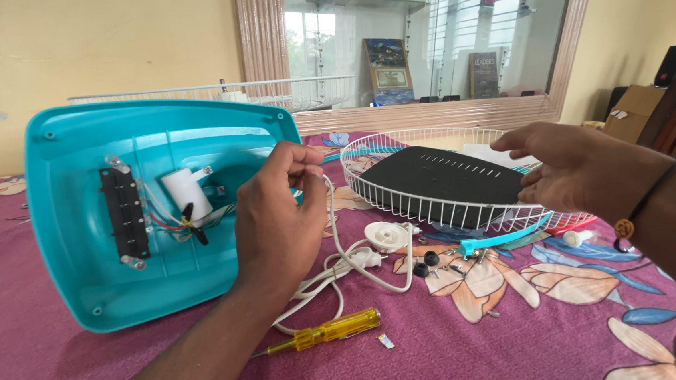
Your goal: The person removes the back cover of a small electric fan by unscrewing four screws with a yellow screwdriver, then detaches the cover to expose the internal motor and wiring. The person continues to loosen screws on the internal mounting bracket.
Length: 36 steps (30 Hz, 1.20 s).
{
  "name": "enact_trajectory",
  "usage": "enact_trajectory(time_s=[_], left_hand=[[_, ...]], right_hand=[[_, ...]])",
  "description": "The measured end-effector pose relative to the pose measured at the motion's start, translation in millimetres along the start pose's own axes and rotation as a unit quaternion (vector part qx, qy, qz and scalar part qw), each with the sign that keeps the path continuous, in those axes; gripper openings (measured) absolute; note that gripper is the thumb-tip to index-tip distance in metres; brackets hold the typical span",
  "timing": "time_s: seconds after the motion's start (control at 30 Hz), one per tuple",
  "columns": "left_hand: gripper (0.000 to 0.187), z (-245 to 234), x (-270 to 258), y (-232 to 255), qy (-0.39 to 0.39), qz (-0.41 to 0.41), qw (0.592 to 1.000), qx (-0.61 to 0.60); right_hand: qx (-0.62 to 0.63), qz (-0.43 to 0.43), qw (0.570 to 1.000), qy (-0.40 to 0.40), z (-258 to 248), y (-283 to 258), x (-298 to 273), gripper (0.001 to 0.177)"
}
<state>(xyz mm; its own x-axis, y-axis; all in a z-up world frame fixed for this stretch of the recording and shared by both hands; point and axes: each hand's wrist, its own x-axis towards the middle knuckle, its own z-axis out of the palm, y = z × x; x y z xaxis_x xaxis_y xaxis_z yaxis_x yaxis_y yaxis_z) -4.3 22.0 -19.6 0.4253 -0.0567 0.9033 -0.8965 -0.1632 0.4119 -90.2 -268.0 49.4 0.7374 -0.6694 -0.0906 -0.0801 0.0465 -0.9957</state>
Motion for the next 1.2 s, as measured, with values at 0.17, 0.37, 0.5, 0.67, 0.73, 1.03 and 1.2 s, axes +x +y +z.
enact_trajectory(time_s=[0.17,0.37,0.5,0.67,0.73,1.03,1.2], left_hand=[[0.010,-7,2,-4,0.027,0.004,1.000,0.016],[0.013,-28,16,-10,0.070,0.005,0.997,0.044],[0.016,-56,20,-7,0.100,0.024,0.992,0.069],[0.014,-100,21,-10,0.137,-0.001,0.986,0.092],[0.012,-117,21,-13,0.165,0.054,0.978,0.117],[0.030,-160,0,-38,0.205,0.124,0.921,0.306],[0.043,-160,-8,-47,0.201,0.128,0.912,0.334]], right_hand=[[-0.025,-0.128,0.991,-0.005,21,6,-35,0.054],[-0.109,-0.275,0.954,-0.040,57,33,-78,0.022],[-0.141,-0.313,0.923,-0.174,86,55,-97,0.018],[-0.195,-0.342,0.854,-0.340,117,74,-115,0.021],[-0.225,-0.338,0.827,-0.389,126,76,-125,0.025],[-0.409,-0.350,0.742,-0.401,126,85,-136,0.039],[-0.357,-0.398,0.730,-0.426,124,91,-128,0.028]])
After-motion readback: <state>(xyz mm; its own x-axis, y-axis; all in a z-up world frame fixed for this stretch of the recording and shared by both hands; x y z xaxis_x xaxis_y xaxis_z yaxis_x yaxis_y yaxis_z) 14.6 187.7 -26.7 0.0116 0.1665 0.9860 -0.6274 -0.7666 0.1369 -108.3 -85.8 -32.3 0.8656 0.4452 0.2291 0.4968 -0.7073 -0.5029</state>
